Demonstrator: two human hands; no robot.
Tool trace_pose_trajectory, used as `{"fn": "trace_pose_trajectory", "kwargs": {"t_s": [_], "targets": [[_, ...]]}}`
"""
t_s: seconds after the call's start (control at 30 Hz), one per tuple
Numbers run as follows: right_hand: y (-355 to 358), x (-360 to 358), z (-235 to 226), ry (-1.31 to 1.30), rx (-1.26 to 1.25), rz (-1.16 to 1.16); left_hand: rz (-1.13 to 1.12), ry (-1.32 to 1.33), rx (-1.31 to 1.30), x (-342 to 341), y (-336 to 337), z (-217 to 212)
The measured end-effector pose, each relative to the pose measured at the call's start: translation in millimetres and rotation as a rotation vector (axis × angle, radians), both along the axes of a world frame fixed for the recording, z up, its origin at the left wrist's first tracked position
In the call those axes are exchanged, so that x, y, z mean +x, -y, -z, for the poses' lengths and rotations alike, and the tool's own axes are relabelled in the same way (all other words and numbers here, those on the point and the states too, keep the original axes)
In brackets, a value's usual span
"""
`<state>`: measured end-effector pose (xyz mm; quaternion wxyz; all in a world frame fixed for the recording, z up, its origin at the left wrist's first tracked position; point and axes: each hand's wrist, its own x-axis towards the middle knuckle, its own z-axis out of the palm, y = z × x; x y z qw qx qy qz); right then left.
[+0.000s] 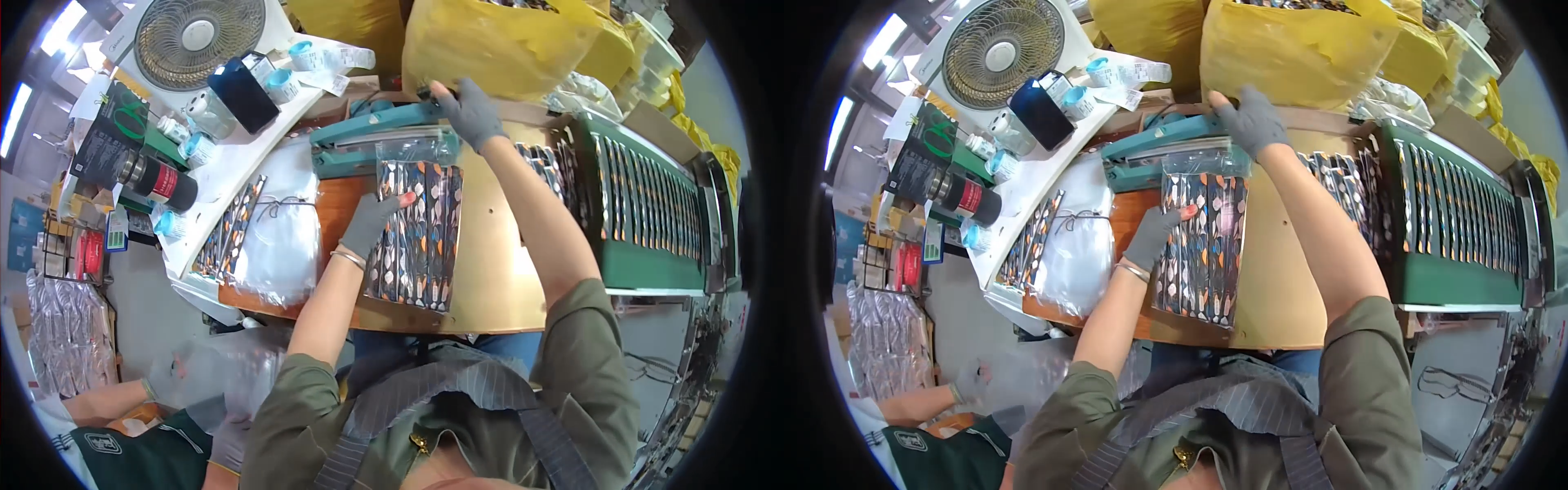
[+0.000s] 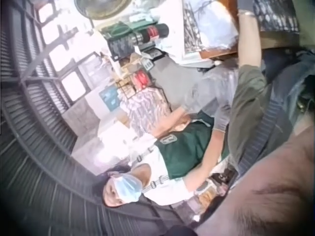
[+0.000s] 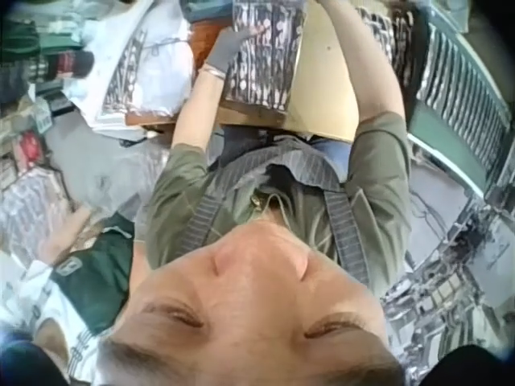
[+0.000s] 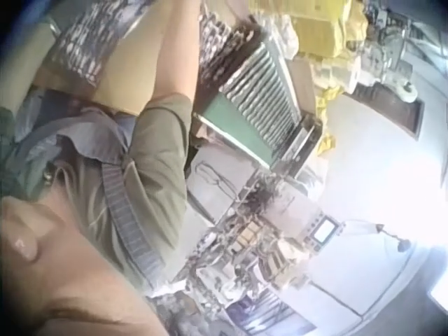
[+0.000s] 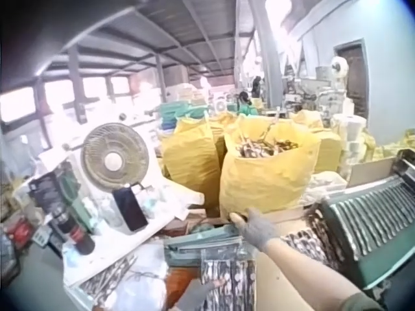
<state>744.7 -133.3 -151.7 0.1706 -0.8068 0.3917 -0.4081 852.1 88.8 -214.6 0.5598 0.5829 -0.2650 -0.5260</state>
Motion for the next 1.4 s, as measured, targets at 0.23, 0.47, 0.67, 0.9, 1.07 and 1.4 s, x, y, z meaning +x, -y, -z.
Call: {"fn": "trace_pose_trajectory", "kwargs": {"t_s": [0.23,0.47,0.67,0.9,1.07,1.4], "targets": [[-25.9,43.8,-27.2,-0.228,-0.163,0.010,-0.119,0.000,0.022,68.2,19.2,7.2],[-6.3,34.7,35.7,-0.360,-0.059,0.053,-0.125,0.075,0.027,59.2,15.3,19.8],[-14.4,40.0,39.0,-0.354,-0.041,0.076,-0.193,0.052,0.013,60.1,10.8,18.3],[-73.3,-24.1,39.2,0.258,0.415,-0.322,0.046,0.604,0.339,71.1,-8.0,-3.9],[-202.7,-135.6,112.7,-0.354,0.115,-0.218,-0.652,1.657,0.106,173.0,-144.3,49.3],[-234.2,-160.6,113.4,-0.501,0.004,-0.204,-0.470,1.707,0.378,226.3,-167.0,41.7]]}}
